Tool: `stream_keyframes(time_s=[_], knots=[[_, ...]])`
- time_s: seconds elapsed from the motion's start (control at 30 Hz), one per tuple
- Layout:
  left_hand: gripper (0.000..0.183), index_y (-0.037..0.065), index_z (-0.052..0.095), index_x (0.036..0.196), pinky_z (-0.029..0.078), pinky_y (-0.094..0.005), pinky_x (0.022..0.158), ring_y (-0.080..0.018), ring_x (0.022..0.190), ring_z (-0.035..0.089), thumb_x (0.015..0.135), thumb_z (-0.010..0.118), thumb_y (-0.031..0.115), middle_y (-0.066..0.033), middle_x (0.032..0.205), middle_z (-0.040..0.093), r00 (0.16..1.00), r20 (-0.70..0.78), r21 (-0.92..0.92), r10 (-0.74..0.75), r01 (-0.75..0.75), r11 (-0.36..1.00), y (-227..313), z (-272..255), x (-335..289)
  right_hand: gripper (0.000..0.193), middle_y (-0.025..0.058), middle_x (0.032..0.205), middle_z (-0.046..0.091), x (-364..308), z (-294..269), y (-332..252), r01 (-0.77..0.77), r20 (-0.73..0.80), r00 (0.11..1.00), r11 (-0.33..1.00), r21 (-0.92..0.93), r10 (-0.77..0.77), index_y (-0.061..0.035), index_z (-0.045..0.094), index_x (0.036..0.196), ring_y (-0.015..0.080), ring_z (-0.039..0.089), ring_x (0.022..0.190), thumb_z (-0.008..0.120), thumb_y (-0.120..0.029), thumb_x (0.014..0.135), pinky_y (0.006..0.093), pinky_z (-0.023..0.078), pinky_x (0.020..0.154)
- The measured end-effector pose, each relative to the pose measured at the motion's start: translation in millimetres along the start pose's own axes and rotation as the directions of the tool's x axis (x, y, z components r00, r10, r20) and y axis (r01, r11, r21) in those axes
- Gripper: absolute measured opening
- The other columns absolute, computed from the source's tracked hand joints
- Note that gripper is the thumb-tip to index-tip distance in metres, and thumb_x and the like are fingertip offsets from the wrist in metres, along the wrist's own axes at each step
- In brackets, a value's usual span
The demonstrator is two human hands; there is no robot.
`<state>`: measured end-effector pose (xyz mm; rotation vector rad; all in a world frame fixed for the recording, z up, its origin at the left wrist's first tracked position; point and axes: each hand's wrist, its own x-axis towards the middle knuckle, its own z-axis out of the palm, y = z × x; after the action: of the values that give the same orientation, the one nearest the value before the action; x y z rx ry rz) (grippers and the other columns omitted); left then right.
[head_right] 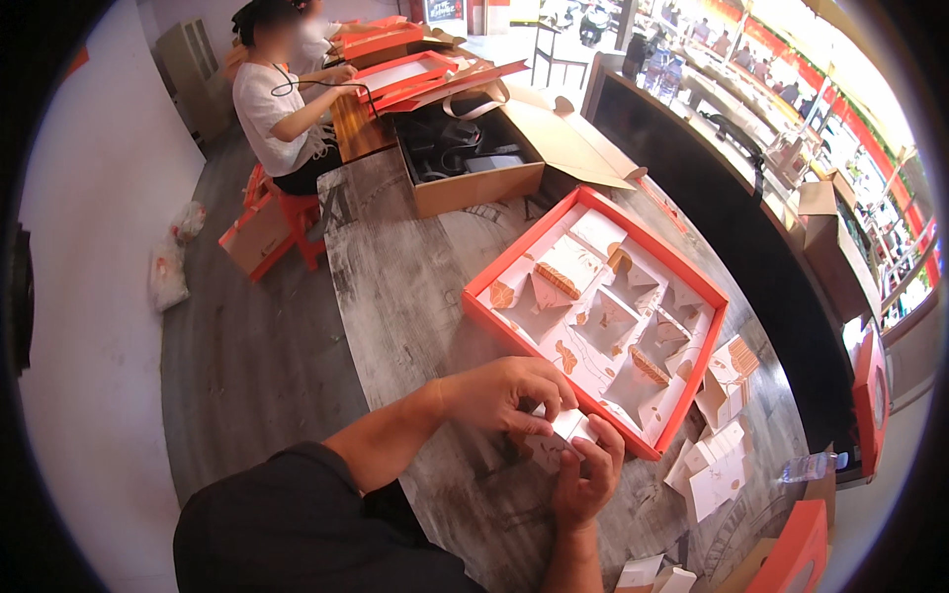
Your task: The person assembles small white cardboard boxes by hand and places them into a larger red display box. The person folds each small box and positions it into one of the nine pre-cut slots in the red box until it is filled.
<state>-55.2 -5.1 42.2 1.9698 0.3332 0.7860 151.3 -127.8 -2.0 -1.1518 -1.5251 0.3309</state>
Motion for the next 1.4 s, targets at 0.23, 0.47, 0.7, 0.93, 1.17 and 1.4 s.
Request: stream_keyframes(time_s=[0.23, 0.47, 0.7, 0.93, 1.17, 1.4], knots=[[0.018, 0.005, 0.064, 0.085, 0.055, -0.0293, 0.074, -0.0185, 0.102, 0.066, 0.083, 0.081, 0.009, -0.0105, 0.126, 0.065, 0.999, 0.034, -0.038, 0.003, -0.001, 0.999, -2, -4, -9, 0.020, 0.0204, 0.126, 0.063, 0, 5, -1, -0.002, 0.083, 0.997, 0.999, -0.047, 0.006, -0.0088, 0.064, 0.097, 0.0372, 0.062, 0.116, 0.074, -0.002, 0.081, 0.0453, 0.049, 0.099], [0.017, 0.005, 0.064, 0.084, 0.054, -0.0297, 0.072, -0.0188, 0.091, 0.067, 0.081, 0.080, 0.011, -0.0112, 0.127, 0.064, 0.988, 0.120, -0.037, -0.098, 0.103, 0.994, 8, -7, -6, 0.029, 0.0211, 0.124, 0.063, 1, -4, 3, 0.181, 0.161, 0.976, 0.961, -0.208, -0.149, -0.0110, 0.064, 0.095, 0.0403, 0.064, 0.113, 0.083, -0.005, 0.074, 0.0481, 0.054, 0.093], [0.023, 0.004, 0.064, 0.096, 0.052, -0.0306, 0.075, -0.0164, 0.091, 0.063, 0.080, 0.080, 0.009, -0.0081, 0.116, 0.067, 0.963, 0.082, -0.029, -0.255, 0.258, 0.966, 10, -13, -9, 0.041, 0.0217, 0.130, 0.061, 4, 0, 4, 0.203, 0.191, 0.966, 0.968, -0.149, -0.173, -0.0084, 0.065, 0.110, 0.0396, 0.062, 0.119, 0.083, -0.004, 0.074, 0.0466, 0.053, 0.097], [0.035, 0.005, 0.063, 0.109, 0.050, -0.0304, 0.076, -0.0160, 0.090, 0.062, 0.078, 0.081, 0.008, -0.0060, 0.107, 0.066, 0.959, 0.052, -0.024, -0.279, 0.280, 0.960, 14, -11, -10, 0.076, 0.0196, 0.129, 0.061, -1, 5, -2, 0.041, 0.210, 0.978, 0.984, -0.175, -0.003, -0.0001, 0.046, 0.140, 0.0352, 0.063, 0.117, 0.082, -0.003, 0.074, 0.0425, 0.050, 0.101], [0.036, 0.004, 0.064, 0.113, 0.052, -0.0304, 0.083, -0.0143, 0.098, 0.061, 0.082, 0.081, 0.010, -0.0043, 0.111, 0.067, 0.938, 0.115, -0.075, -0.326, 0.336, 0.939, 10, -16, -11, 0.068, 0.0169, 0.118, 0.065, 4, 6, -8, 0.042, 0.234, 0.972, 0.983, -0.177, 0.000, -0.0028, 0.049, 0.133, 0.0321, 0.066, 0.106, 0.083, -0.004, 0.074, 0.0409, 0.052, 0.094], [0.035, 0.004, 0.065, 0.120, 0.053, -0.0336, 0.097, -0.0166, 0.117, 0.060, 0.089, 0.078, 0.010, -0.0077, 0.127, 0.064, 0.974, -0.118, -0.315, -0.195, 0.150, 0.937, 10, -61, -25, 0.064, 0.0151, 0.114, 0.066, 7, 5, -10, -0.028, 0.251, 0.966, 0.993, -0.119, 0.057, -0.0041, 0.052, 0.129, 0.0312, 0.067, 0.103, 0.081, -0.002, 0.072, 0.0402, 0.053, 0.091]])
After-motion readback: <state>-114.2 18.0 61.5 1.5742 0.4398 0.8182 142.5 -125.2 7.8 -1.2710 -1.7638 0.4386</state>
